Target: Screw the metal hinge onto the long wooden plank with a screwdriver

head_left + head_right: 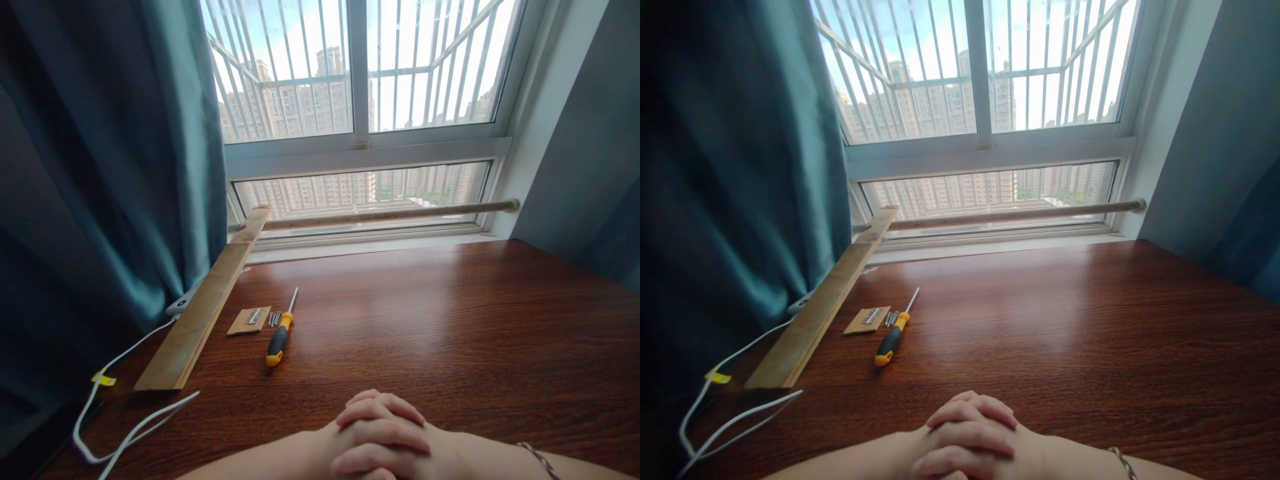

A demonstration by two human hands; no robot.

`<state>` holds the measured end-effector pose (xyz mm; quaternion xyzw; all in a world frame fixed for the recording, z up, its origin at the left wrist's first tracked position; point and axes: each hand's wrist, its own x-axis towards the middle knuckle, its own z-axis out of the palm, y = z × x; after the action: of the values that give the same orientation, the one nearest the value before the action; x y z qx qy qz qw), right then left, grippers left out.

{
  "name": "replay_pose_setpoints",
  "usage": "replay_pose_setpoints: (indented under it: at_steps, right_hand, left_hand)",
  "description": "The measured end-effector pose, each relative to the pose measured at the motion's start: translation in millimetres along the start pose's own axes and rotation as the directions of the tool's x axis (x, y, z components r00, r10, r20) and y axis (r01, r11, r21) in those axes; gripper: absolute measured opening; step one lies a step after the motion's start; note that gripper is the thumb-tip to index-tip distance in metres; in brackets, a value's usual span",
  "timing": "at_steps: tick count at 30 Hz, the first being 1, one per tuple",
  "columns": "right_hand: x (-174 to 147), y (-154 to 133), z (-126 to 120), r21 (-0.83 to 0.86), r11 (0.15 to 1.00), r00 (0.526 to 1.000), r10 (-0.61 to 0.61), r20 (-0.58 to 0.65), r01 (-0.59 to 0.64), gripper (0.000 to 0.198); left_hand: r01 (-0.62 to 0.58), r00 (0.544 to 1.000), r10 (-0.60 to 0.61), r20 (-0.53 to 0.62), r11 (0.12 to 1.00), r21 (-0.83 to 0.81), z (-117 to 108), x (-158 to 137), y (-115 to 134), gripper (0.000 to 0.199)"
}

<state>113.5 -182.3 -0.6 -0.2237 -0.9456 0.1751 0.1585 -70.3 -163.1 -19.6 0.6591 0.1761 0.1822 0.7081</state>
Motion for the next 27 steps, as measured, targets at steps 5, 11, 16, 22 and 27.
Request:
replay_pose_setpoints:
  at_steps: [5, 11, 16, 22, 27]
  right_hand:
    - [4.8, -9.4, -19.3, 0.077, 0.996, 0.998, -0.055, -0.008, 0.055, 0.038]
    - [2.6, -8.0, -17.1, 0.132, 0.989, 0.997, -0.067, -0.03, 0.071, 0.039]
    - [4.7, -10.8, -19.0, 0.164, 0.986, 0.997, -0.024, -0.08, 0.037, 0.041]
    - [7.6, -10.7, -22.0, 0.2, 0.978, 0.997, -0.048, -0.063, 0.06, 0.043]
    - [8.0, -7.2, -15.2, 0.243, 0.97, 0.998, -0.009, -0.067, 0.025, 0.038]
  left_hand:
    - [-0.11, 0.994, 0.095, 0.062, 0.94, 0.322, 3.2, 14.3, 16.3, 0.043]
    - [-0.089, 0.996, 0.072, 0.059, 0.924, 0.373, 0.0, 6.8, 15.5, 0.043]
    - [-0.049, 0.998, 0.037, 0.044, 0.949, 0.312, -2.5, 12.4, 4.2, 0.041]
    - [0.066, 0.998, -0.066, -0.003, 0.992, 0.105, -3.9, 7.3, -2.4, 0.05]
    - [0.018, 0.995, -0.02, -0.094, 1.0, -0.016, -0.8, -6.4, -5.4, 0.049]
